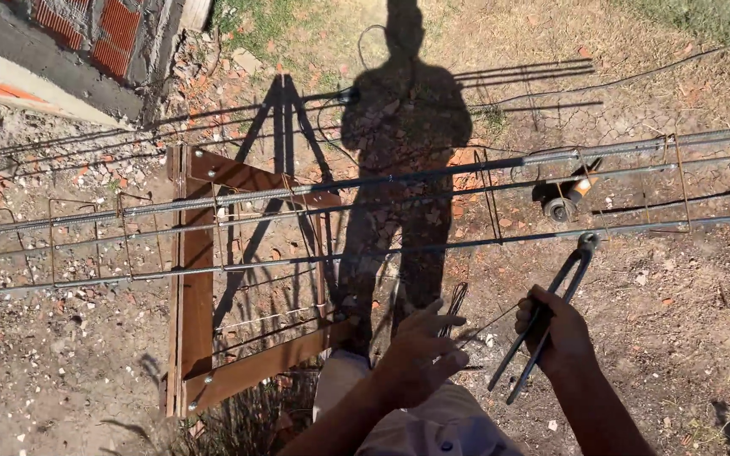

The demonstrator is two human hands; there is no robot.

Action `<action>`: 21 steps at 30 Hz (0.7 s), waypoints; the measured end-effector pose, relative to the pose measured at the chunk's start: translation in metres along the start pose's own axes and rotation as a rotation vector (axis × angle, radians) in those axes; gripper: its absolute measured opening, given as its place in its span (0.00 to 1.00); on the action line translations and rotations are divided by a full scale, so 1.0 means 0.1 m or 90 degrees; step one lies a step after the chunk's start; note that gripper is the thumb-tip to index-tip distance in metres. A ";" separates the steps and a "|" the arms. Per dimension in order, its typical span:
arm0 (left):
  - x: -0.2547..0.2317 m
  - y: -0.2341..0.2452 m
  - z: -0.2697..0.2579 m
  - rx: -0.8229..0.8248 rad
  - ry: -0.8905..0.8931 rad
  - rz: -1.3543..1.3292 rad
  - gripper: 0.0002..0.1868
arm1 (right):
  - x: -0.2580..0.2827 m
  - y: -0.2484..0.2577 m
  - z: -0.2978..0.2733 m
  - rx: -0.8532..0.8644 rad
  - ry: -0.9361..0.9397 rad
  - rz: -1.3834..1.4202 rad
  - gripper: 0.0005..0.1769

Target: The person is tying a rebar grid using pliers and wire. They repeatedly wrap wire around the intersections of the steel bars and twist it tight with the pliers to secure the structure.

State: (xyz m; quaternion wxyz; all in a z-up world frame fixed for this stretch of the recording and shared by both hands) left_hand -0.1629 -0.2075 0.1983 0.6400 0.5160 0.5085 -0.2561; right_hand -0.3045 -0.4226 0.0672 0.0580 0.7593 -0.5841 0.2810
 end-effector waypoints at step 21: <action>0.53 -0.24 0.00 -0.148 0.357 -0.535 0.11 | 0.57 -0.34 -1.06 -0.019 0.467 -0.224 0.09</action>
Point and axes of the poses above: each hand's wrist, its own z-axis towards the middle knuckle, its own y-axis out of the back of the hand, x = y × z, the point moved 5 cm from there along z, towards the middle knuckle, and after that the axes turned 4 degrees about x, right-handed, at the moved point
